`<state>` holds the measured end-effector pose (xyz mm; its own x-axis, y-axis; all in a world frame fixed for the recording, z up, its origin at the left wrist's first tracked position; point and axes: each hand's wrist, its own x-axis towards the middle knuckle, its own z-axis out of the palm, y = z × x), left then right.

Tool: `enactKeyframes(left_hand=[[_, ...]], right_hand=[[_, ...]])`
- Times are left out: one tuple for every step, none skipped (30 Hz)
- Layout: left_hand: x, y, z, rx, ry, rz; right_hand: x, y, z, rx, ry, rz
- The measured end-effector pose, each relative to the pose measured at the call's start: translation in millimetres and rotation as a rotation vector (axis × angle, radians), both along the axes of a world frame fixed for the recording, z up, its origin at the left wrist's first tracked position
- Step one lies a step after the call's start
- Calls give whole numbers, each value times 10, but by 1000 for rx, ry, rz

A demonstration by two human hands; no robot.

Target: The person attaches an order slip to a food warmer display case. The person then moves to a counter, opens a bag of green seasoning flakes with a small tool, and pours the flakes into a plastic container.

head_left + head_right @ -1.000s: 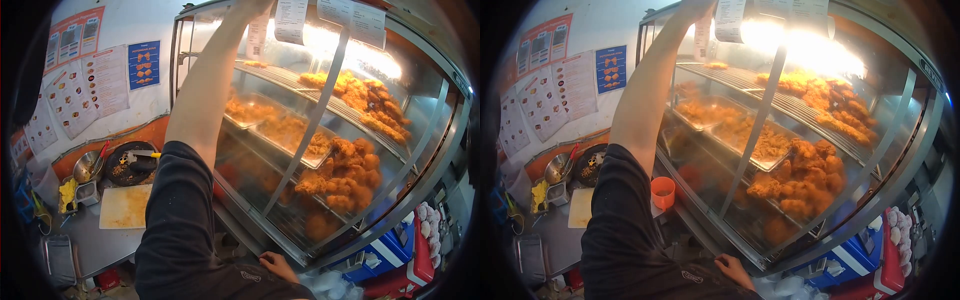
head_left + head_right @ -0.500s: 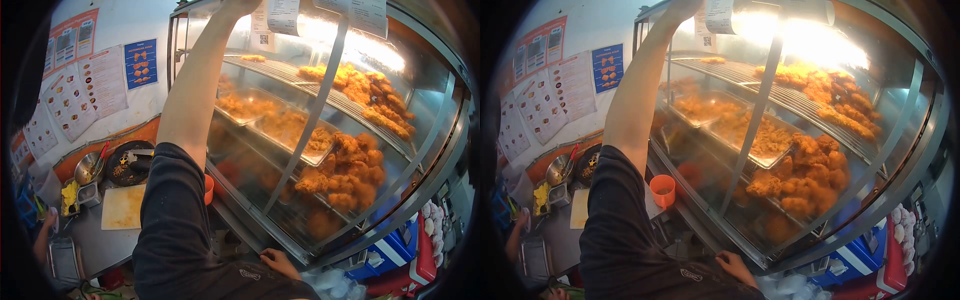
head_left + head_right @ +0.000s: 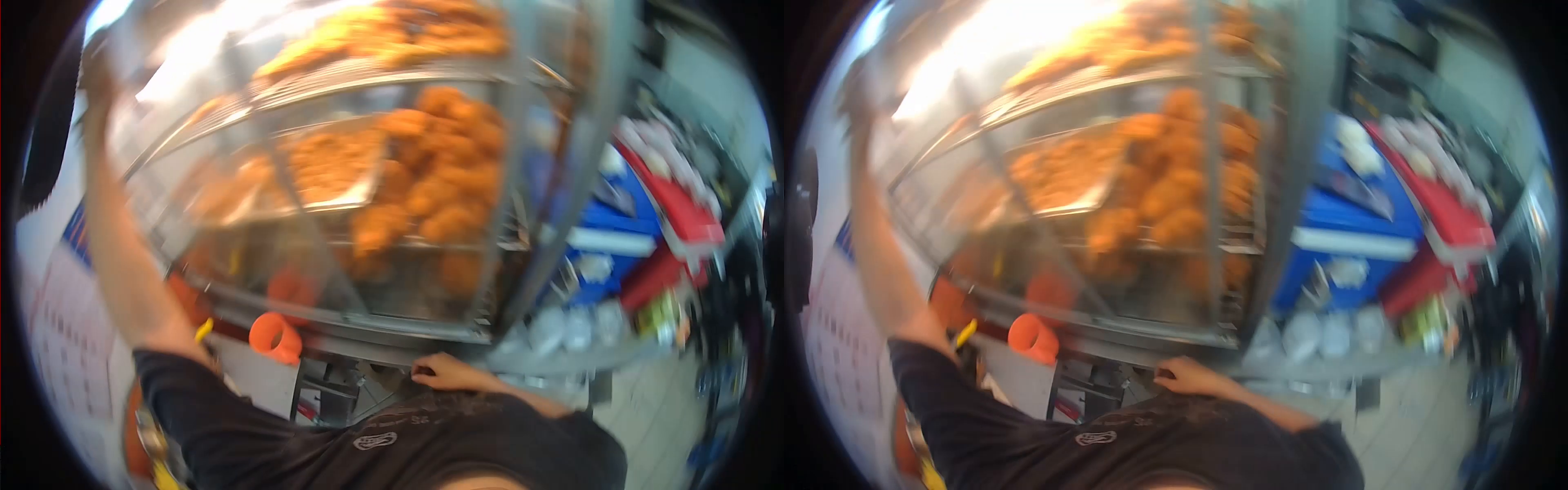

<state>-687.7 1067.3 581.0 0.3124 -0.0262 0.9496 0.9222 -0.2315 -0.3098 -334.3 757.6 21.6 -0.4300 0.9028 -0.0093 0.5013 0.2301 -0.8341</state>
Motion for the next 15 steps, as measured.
enactKeyframes(left_hand=[[-15, 78, 7, -39, 8, 22], [-74, 169, 26, -65, 5, 43], [-55, 227, 14, -87, 10, 56], [-21, 252, 1, -99, 11, 59], [0, 282, -24, -112, 10, 61], [-1, 304, -2, -111, 4, 66], [28, 294, -4, -111, 7, 64], [123, 234, -70, -104, 9, 60], [182, 148, -119, -93, 12, 63], [225, 18, -162, -83, 14, 52], [309, -142, -220, -60, 7, 28], [381, -349, -275, -34, 10, 3], [488, -578, -319, -1, 12, -37], [642, -843, -415, 29, 21, -92], [808, -1133, -495, 62, 33, -156]], right_hand=[[8, -33, -22, -39, -14, -34], [26, -93, -13, 36, 8, -68], [44, -138, 18, 0, 10, -87], [58, -184, 40, -33, 11, -94], [80, -241, 31, -45, 16, -139], [105, -302, 13, -57, 18, -175], [132, -363, 4, -69, 17, -204], [160, -421, -4, -76, 31, -230], [198, -487, -5, -83, 39, -247], [244, -550, 1, -86, 42, -253], [293, -614, 19, -97, 54, -275], [351, -685, 48, -107, 65, -290], [417, -768, 66, -116, 79, -302], [500, -862, 74, -117, 78, -328], [580, -958, 91, -120, 81, -351]])
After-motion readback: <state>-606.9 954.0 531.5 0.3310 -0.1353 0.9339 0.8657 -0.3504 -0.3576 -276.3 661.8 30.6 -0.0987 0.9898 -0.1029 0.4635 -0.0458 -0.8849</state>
